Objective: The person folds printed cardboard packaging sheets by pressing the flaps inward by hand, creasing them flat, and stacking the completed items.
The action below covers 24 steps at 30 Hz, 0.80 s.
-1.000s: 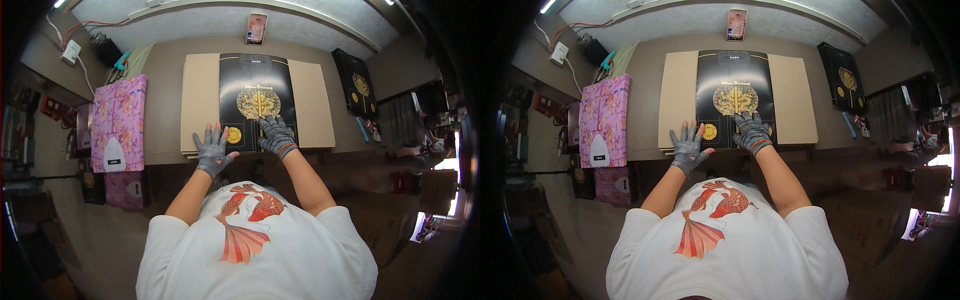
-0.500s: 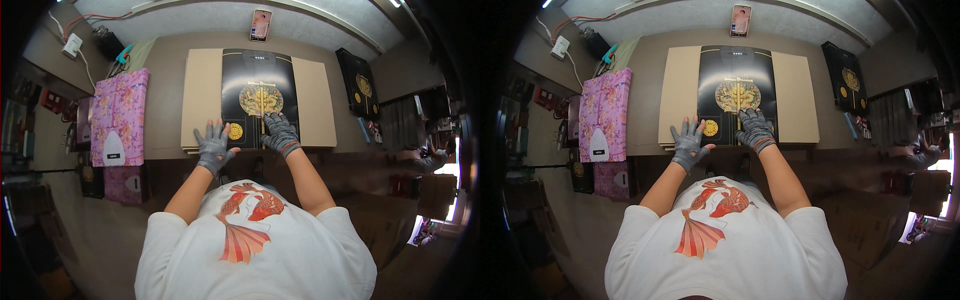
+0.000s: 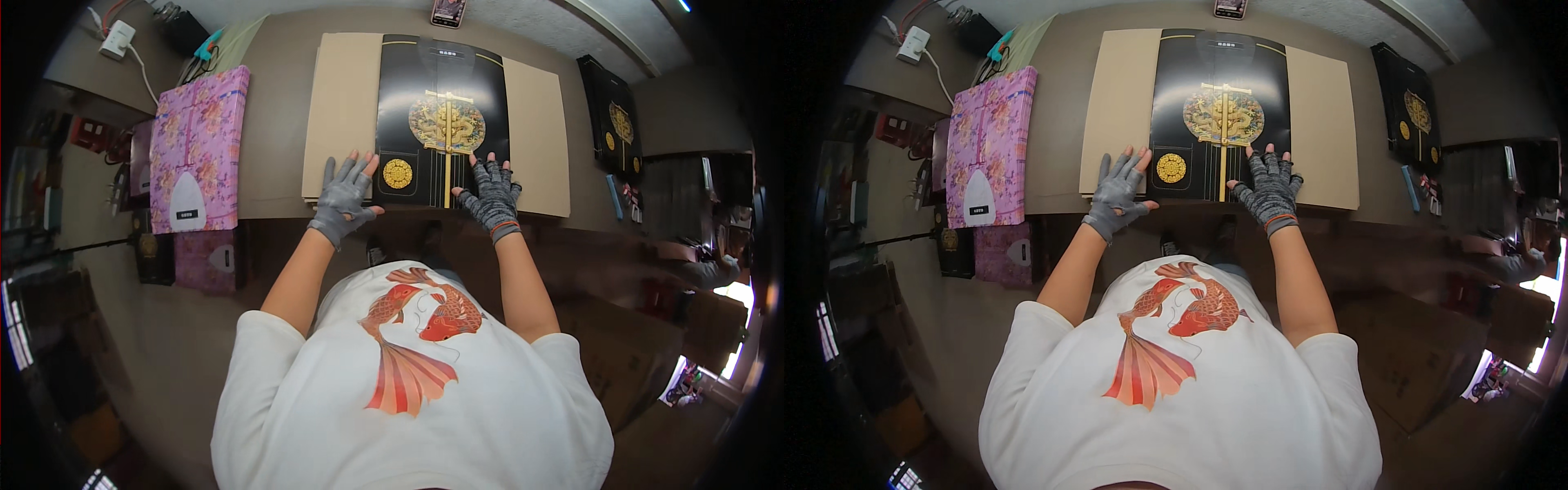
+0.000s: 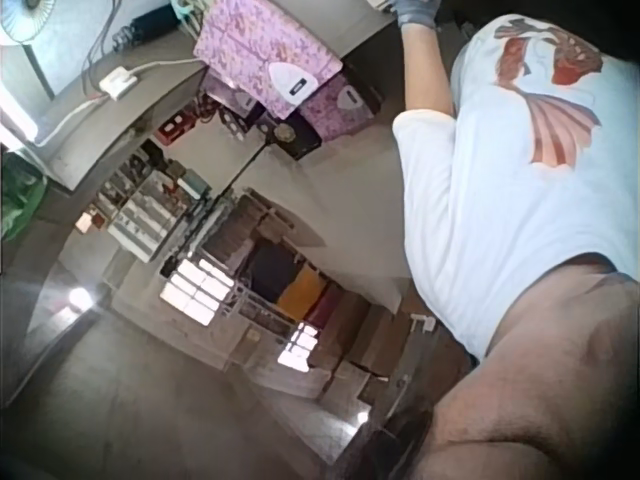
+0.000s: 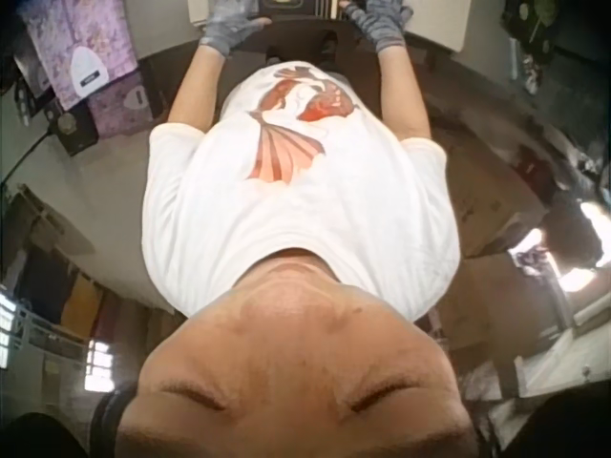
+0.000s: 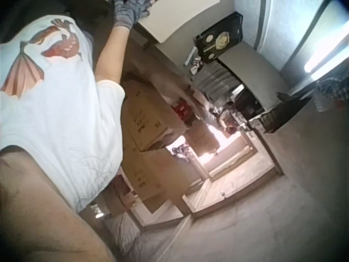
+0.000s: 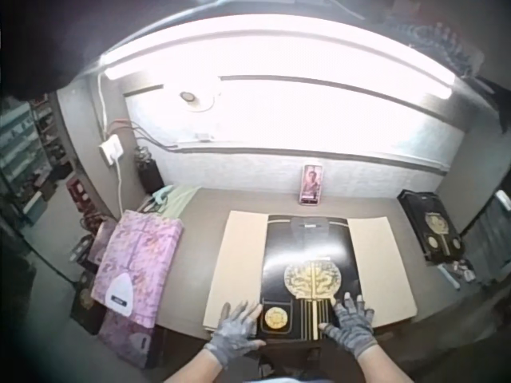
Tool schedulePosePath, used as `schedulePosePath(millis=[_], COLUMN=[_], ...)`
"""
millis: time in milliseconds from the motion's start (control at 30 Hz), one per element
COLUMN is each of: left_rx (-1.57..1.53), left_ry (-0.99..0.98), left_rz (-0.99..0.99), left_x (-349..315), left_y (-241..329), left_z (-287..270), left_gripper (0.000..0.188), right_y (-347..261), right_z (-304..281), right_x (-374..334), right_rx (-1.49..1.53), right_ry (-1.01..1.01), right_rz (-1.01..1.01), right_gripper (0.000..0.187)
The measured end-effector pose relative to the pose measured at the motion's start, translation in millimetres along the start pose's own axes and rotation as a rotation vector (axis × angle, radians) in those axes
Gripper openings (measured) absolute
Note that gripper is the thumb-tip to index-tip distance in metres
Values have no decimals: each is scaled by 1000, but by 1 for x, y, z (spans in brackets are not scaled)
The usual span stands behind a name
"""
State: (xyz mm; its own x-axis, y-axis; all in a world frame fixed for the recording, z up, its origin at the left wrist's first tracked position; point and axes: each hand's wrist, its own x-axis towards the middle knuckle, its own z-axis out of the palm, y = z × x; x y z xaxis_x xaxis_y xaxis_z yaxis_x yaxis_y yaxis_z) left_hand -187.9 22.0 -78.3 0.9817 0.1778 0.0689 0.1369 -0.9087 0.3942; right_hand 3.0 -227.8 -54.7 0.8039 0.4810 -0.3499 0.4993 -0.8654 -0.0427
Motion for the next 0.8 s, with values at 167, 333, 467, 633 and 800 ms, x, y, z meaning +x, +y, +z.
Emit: schedulePosePath(millis=[167,333,467,633,800], left_rx=[21,25,132,288,261], left_ry=[20,43,-49,-82,2], left_rz=[15,31,-9,-86,102], left_x=[-7,-9,5,48,105], left_y=[-5,-6,18,23,21], left_z=[8,9,-4,6,25], left_gripper=[103,99,98,92,96], right_y=[-3,13,30,-10,-14], right_z=[3,22,57,64,39], right_x=[-2,-1,-11,-19,-24], right_rx=[-13,-50,72,124,125], right_ry=[6,161,352,540,435], right_rz=[-10,-76,-166,-304,-256], right_gripper=[88,87,65,44,46])
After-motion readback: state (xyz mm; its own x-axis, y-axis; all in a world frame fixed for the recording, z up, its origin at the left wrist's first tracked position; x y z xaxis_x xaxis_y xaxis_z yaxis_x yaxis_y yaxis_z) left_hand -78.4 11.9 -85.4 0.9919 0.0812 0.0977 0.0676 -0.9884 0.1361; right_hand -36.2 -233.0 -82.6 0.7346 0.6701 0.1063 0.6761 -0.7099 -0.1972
